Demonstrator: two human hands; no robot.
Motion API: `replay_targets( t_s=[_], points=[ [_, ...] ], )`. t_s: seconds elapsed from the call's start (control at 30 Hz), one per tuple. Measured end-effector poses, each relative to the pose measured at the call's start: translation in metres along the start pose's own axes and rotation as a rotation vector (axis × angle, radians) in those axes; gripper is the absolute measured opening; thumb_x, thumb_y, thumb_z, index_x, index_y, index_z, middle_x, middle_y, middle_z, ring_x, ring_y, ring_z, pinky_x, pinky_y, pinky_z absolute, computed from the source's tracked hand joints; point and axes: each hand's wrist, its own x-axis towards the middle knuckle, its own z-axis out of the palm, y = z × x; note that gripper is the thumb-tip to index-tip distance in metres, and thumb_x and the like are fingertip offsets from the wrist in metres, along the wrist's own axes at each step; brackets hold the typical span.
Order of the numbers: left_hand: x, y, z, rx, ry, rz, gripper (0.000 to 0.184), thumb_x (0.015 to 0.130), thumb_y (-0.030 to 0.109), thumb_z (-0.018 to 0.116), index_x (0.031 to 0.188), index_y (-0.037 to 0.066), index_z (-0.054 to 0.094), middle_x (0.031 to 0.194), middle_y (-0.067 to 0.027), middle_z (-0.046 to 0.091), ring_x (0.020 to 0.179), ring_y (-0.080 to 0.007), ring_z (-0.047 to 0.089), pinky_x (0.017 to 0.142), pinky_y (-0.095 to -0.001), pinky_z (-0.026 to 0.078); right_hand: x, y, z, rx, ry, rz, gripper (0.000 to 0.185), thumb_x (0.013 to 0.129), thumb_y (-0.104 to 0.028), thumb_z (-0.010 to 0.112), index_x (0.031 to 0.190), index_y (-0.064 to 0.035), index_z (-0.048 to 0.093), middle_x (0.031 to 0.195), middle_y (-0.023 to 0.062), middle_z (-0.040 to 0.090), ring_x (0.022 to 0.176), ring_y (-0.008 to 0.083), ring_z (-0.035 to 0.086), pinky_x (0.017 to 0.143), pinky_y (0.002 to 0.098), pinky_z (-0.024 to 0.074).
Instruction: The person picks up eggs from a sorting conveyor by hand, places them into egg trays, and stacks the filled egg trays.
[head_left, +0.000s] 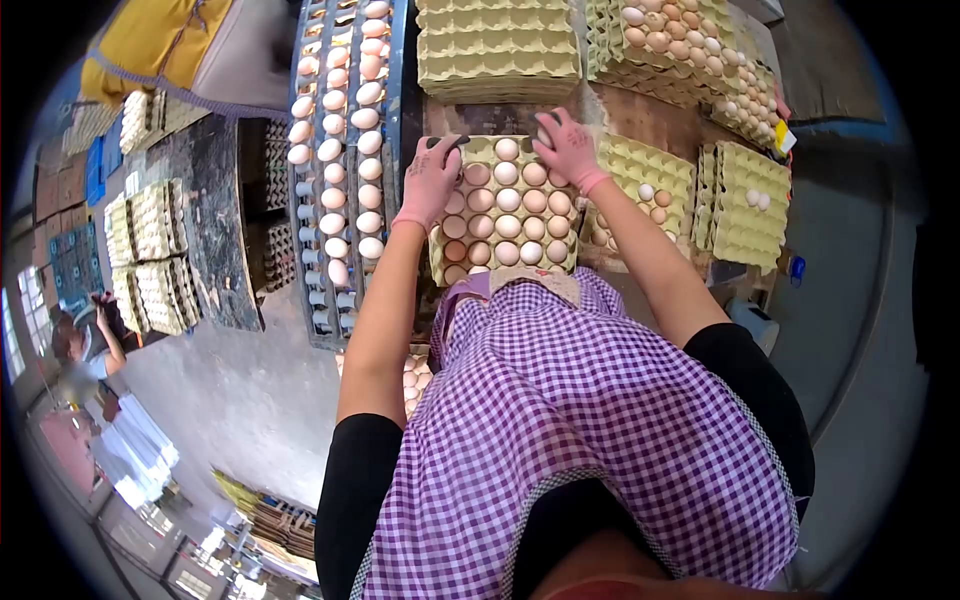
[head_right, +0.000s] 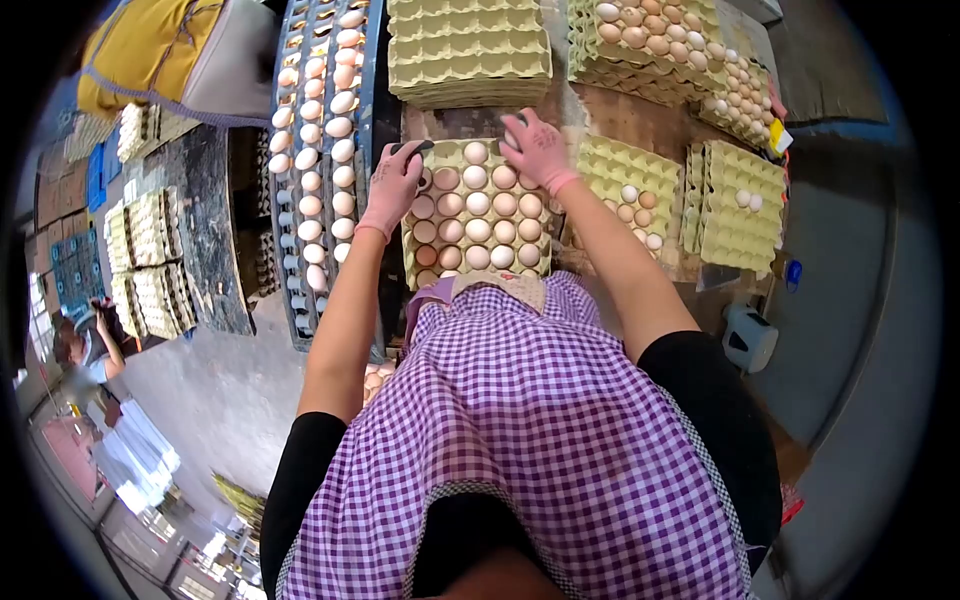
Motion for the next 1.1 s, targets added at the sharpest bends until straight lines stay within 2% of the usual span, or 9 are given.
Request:
replay_targets(
  t_s=[0.1,0.17,0.3,0.47,0.6,0.77,0.9,1.0,1.1],
  points=[
    [0.0,0.006,0.0,0.056,0.017,0.028,0.035,0.095,0.034,0.058,0.125,0.018,0.066,0.123,-0.019,0.058,0.1,-0.0369,0.067,0.082,-0.0451,0.055,0.016,0.01,0.006,0.118,0.041,0.023,0.042,0.09,-0.038,0.065,0.126,-0.0185,0.06,0.12,0.0151,0.057,0.1,0.0373,0.065,0.085,0.0466,0.0533],
    [-0.004,0.046,-0.012,0.449,-0.258,-0.134,0.038,0.093,0.038,0.066,0.126,0.02,0.064,0.13,-0.0178,0.053,0.102,-0.0345,0.067,0.089,-0.0438,0.054,0.014,-0.004,-0.002,-0.008,-0.018,-0.056,0.039,0.089,-0.037,0.065,0.124,-0.0195,0.062,0.118,0.0145,0.057,0.099,0.0351,0.065,0.086,0.0463,0.0523],
    [0.007,0.024,0.026,0.765,-0.296,0.065,0.038,0.083,0.035,0.076,0.115,0.02,0.064,0.122,-0.0161,0.053,0.097,-0.0305,0.07,0.075,-0.0429,0.057,0.026,-0.029,-0.011,-0.098,-0.026,-0.192,0.04,0.084,-0.046,0.071,0.115,-0.0216,0.066,0.109,0.0102,0.06,0.093,0.0301,0.065,0.082,0.0432,0.0515],
    [0.019,-0.018,0.087,0.852,-0.201,0.025,0.026,0.098,0.027,0.048,0.096,0.018,0.073,0.13,-0.0155,0.058,0.092,-0.028,0.072,0.067,-0.04,0.056,0.05,-0.045,-0.008,-0.383,-0.36,-0.285,0.034,0.084,-0.043,0.071,0.106,-0.0167,0.069,0.103,0.0092,0.068,0.099,0.0243,0.069,0.076,0.0378,0.0544],
    [-0.022,0.034,0.038,0.762,-0.174,-0.015,0.02,0.096,0.027,0.054,0.107,0.021,0.07,0.13,-0.015,0.057,0.093,-0.0319,0.071,0.07,-0.042,0.056,0.05,-0.059,-0.007,-0.578,-0.436,-0.432,0.016,0.082,-0.028,0.07,0.089,-0.0136,0.073,0.096,0.0079,0.069,0.093,0.024,0.07,0.072,0.0374,0.0544],
    [-0.114,-0.012,0.032,0.316,0.318,0.028,0.02,0.093,0.025,0.065,0.113,0.022,0.067,0.127,-0.0169,0.057,0.107,-0.038,0.06,0.087,-0.0452,0.053,0.047,-0.061,-0.042,-0.417,-0.426,-0.422,0.026,0.083,-0.035,0.071,0.1,-0.0145,0.071,0.102,0.0064,0.068,0.093,0.0276,0.069,0.075,0.0409,0.0546],
    [-0.212,-0.027,-0.02,-0.005,0.215,-0.371,0.042,0.097,0.034,0.062,0.134,0.013,0.058,0.136,-0.0195,0.055,0.13,-0.045,0.047,0.104,-0.0493,0.046,0.031,-0.126,-0.03,0.028,-0.476,-0.469,0.038,0.083,-0.037,0.072,0.114,-0.0155,0.067,0.109,0.0073,0.065,0.099,0.0311,0.066,0.084,0.0425,0.0535],
    [-0.305,-0.115,0.014,0.343,0.317,-0.441,0.051,0.096,0.041,0.062,0.137,0.011,0.057,0.14,-0.0231,0.049,0.127,-0.0448,0.05,0.101,-0.0492,0.046,0.007,-0.238,0.038,0.117,-0.628,-0.833,0.044,0.083,-0.026,0.074,0.124,-0.0143,0.063,0.118,0.0102,0.06,0.111,0.0301,0.061,0.092,0.0404,0.0512],
    [-0.311,-0.095,-0.016,0.053,0.405,-0.715,0.052,0.096,0.042,0.062,0.137,0.011,0.057,0.141,-0.0233,0.048,0.125,-0.0421,0.053,0.098,-0.0481,0.048,-0.006,-0.28,0.107,0.107,-0.636,-0.988,0.048,0.083,-0.022,0.073,0.128,-0.0146,0.059,0.121,0.0115,0.057,0.115,0.0293,0.058,0.095,0.04,0.0496]
  ],
)
